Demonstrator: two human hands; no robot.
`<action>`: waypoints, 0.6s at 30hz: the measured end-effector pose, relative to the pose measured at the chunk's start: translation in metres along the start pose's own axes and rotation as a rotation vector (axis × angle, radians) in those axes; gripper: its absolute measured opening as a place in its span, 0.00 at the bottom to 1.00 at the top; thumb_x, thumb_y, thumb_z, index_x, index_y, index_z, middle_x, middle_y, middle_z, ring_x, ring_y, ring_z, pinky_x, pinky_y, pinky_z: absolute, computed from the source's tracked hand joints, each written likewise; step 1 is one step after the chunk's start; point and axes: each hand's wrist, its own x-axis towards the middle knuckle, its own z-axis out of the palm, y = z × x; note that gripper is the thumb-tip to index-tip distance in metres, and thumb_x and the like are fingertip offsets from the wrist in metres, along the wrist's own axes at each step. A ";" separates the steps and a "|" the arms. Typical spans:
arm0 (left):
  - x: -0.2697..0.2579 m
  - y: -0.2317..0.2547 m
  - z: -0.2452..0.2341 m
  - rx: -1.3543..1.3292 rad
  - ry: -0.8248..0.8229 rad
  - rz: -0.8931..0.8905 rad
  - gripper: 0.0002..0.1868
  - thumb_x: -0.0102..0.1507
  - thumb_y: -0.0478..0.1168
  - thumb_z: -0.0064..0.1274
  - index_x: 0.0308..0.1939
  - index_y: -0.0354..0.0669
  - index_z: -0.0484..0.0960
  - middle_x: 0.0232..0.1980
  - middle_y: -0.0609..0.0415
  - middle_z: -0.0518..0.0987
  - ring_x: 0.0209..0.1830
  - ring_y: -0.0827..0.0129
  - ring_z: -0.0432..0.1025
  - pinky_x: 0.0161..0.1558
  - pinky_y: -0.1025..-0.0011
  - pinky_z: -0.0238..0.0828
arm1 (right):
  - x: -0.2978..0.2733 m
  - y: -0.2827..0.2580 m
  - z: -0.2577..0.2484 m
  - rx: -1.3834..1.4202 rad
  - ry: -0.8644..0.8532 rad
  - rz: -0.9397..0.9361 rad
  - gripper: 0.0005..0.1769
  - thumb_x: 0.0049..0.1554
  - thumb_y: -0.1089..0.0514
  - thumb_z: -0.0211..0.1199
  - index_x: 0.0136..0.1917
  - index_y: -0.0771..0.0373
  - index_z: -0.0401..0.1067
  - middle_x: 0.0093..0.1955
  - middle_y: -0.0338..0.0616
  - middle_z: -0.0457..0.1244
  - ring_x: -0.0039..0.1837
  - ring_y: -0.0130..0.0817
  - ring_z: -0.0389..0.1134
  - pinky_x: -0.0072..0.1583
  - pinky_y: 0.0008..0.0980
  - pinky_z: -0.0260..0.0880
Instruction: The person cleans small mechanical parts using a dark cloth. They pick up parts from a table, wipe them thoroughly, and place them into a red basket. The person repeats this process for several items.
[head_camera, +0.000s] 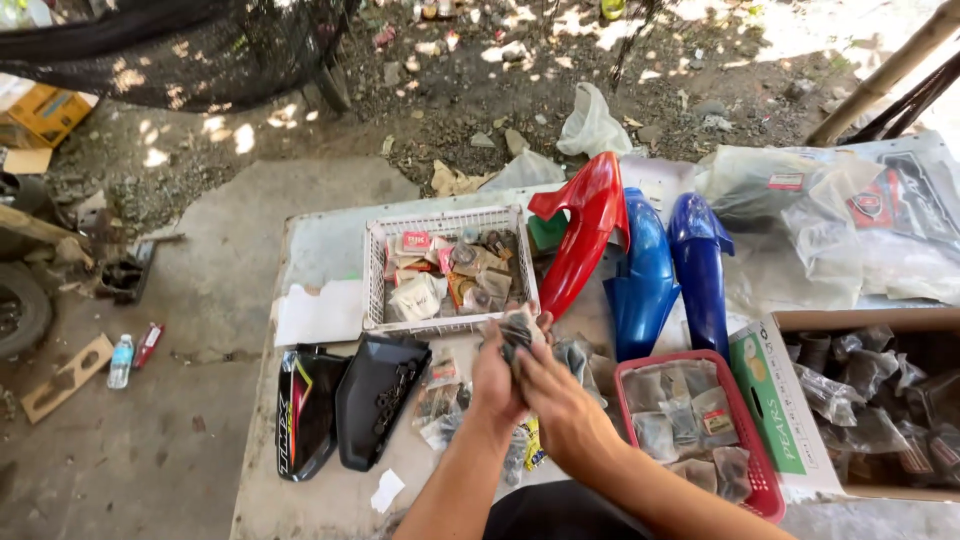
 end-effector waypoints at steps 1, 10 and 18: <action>-0.001 0.002 0.003 0.020 0.000 0.028 0.32 0.75 0.56 0.17 0.71 0.48 0.70 0.58 0.42 0.78 0.49 0.61 0.71 0.47 0.64 0.73 | -0.011 -0.003 -0.004 -0.026 -0.092 -0.065 0.30 0.50 0.69 0.53 0.67 0.76 0.67 0.76 0.60 0.57 0.80 0.56 0.53 0.74 0.44 0.56; -0.017 -0.014 0.030 0.387 0.019 -0.093 0.41 0.66 0.65 0.34 0.70 0.35 0.71 0.76 0.39 0.68 0.72 0.51 0.63 0.66 0.53 0.61 | 0.051 0.013 -0.045 0.127 0.184 0.127 0.15 0.62 0.62 0.55 0.60 0.72 0.69 0.67 0.59 0.63 0.65 0.51 0.67 0.66 0.41 0.68; -0.007 -0.001 0.006 0.182 -0.061 -0.105 0.34 0.73 0.58 0.24 0.77 0.50 0.66 0.64 0.40 0.75 0.56 0.52 0.74 0.54 0.58 0.75 | -0.008 -0.007 -0.029 0.125 -0.105 0.147 0.31 0.47 0.74 0.48 0.64 0.74 0.70 0.72 0.60 0.61 0.77 0.54 0.58 0.73 0.43 0.59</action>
